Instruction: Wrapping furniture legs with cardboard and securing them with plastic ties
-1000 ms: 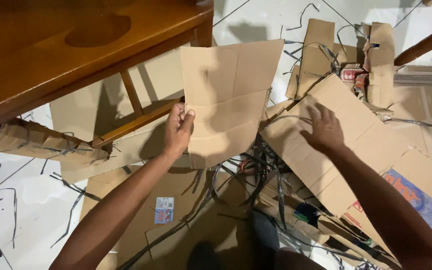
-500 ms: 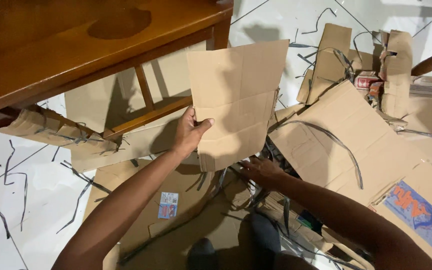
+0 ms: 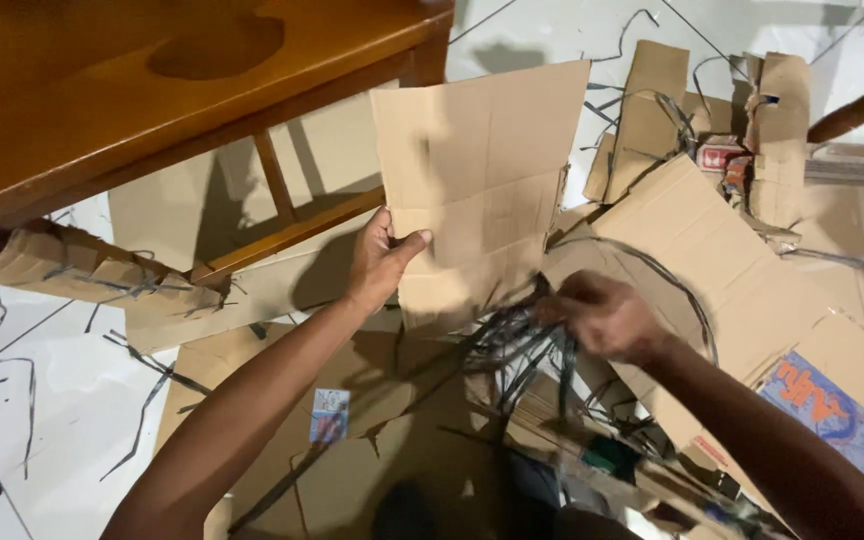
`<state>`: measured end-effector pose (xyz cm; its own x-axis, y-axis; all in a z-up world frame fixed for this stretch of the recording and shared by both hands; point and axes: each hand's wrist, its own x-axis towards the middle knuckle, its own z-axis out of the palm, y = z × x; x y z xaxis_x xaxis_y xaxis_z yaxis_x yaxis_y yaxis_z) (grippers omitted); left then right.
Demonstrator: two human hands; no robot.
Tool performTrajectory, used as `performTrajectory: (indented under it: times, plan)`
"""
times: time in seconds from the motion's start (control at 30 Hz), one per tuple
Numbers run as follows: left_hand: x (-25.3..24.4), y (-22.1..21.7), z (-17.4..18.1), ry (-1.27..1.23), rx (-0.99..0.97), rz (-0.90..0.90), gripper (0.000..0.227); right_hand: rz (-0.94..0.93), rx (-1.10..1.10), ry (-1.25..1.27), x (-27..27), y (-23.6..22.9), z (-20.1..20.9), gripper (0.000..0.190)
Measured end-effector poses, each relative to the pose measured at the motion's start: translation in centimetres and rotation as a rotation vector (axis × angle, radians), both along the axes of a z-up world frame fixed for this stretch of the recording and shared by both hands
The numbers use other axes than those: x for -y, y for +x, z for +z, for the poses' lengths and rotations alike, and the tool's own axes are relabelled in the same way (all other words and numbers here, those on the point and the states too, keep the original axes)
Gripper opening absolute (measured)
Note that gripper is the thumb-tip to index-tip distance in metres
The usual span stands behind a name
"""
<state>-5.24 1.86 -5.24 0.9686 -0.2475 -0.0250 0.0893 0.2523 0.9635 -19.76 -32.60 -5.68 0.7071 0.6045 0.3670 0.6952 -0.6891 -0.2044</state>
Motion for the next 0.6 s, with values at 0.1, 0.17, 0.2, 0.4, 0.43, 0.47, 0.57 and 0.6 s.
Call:
performTrajectory:
  times: [0.1, 0.17, 0.2, 0.4, 0.43, 0.47, 0.57, 0.6]
  plan:
    - [0.4, -0.1, 1.9, -0.012, 0.005, 0.008, 0.028, -0.085, 0.093, 0.119, 4.5, -0.1, -0.2, 0.017]
    - [0.5, 0.1, 2.3, 0.035, 0.006, 0.001, 0.026, -0.087, -0.147, 0.577, 4.4, 0.0, 5.6, 0.038]
    - [0.7, -0.2, 2.2, 0.033, 0.002, -0.006, 0.026, -0.096, -0.149, 0.576, 5.2, -1.1, 4.7, 0.038]
    - [1.0, -0.2, 1.2, 0.044, -0.007, -0.029, 0.03, -0.516, -0.52, 0.797, 7.3, -4.3, 2.8, 0.021]
    - [1.0, -0.1, 0.9, 0.051, -0.013, -0.027, 0.03, -0.517, -0.657, 0.654, 6.5, -4.3, 4.4, 0.017]
    - [0.9, 0.0, 0.5, 0.057, -0.019, -0.025, 0.03, -0.515, -0.791, 0.508, 5.7, -4.4, 6.0, 0.014]
    - [0.9, 0.7, -1.3, 0.117, 0.005, -0.011, 0.031, -0.529, -1.032, 0.213, 6.6, -5.0, 6.3, 0.027]
    - [0.9, 0.5, -1.2, 0.117, 0.001, -0.016, 0.031, -0.534, -1.035, 0.215, 6.7, -5.1, 6.2, 0.027]
